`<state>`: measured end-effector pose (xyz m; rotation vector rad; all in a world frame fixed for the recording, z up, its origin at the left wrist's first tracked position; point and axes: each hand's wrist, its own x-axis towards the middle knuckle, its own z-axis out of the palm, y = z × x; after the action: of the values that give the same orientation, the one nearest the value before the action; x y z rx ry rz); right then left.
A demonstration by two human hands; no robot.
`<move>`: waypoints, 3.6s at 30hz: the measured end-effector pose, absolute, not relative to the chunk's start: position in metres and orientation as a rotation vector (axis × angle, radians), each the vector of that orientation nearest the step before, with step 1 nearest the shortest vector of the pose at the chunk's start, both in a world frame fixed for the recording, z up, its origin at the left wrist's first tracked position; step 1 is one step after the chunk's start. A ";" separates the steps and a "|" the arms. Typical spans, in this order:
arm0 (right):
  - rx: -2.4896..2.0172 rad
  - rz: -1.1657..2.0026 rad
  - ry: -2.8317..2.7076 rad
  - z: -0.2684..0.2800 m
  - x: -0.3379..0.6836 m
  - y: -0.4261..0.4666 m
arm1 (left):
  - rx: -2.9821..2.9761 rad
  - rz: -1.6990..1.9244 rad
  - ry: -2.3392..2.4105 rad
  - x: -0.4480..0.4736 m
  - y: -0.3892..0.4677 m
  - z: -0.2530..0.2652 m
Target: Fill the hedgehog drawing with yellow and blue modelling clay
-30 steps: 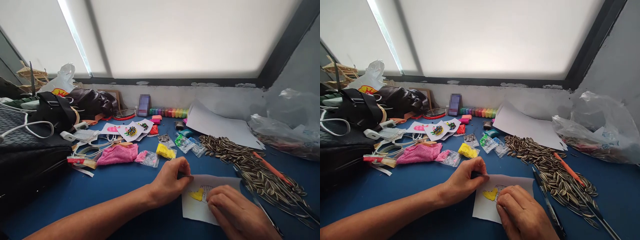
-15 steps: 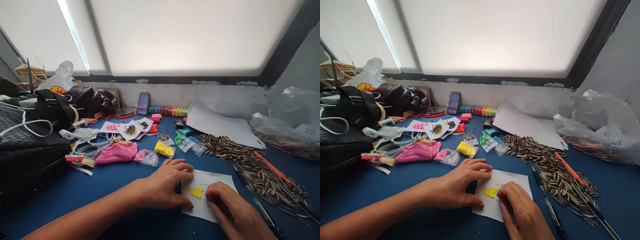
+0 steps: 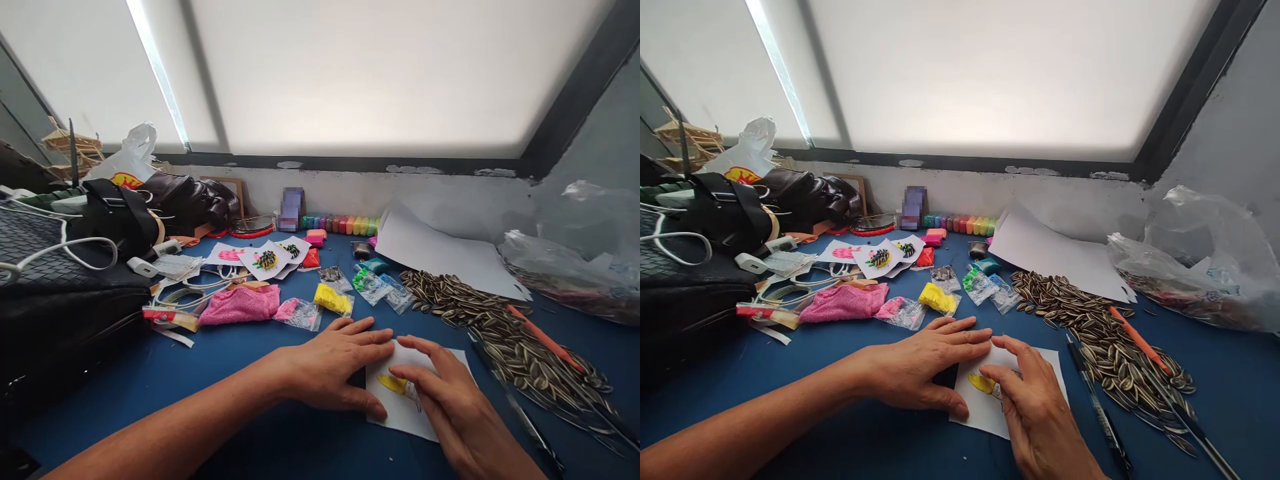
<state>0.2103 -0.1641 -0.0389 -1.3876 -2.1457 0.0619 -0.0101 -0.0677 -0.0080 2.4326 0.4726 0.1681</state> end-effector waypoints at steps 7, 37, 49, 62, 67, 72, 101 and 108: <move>-1.377 0.047 -2.209 -0.043 0.211 -0.163 | 2.424 0.206 0.447 -0.011 -0.067 -0.006; -1.406 -0.002 -2.180 -0.033 0.207 -0.163 | 2.413 0.200 0.449 -0.011 -0.068 -0.008; -1.388 -0.084 -2.213 -0.034 0.208 -0.165 | 2.431 0.184 0.464 -0.011 -0.067 -0.011; -1.228 -0.314 -2.291 -0.033 0.232 -0.177 | 2.452 0.119 0.483 -0.012 -0.069 -0.006; -1.120 -0.461 -2.414 -0.032 0.231 -0.178 | 2.487 0.066 0.476 -0.012 -0.068 -0.004; -1.134 -0.561 -2.468 -0.027 0.228 -0.177 | 2.494 0.074 0.475 -0.013 -0.068 -0.005; -1.169 -0.649 -2.457 -0.028 0.226 -0.175 | 2.523 0.083 0.507 -0.013 -0.069 -0.005; -1.136 -0.632 -2.442 -0.029 0.224 -0.174 | 2.541 0.093 0.496 -0.013 -0.068 -0.007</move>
<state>0.2239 -0.1737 -0.0291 -1.1361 -2.4423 -0.6322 -0.0133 -0.0680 -0.0067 2.5413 0.4959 0.0931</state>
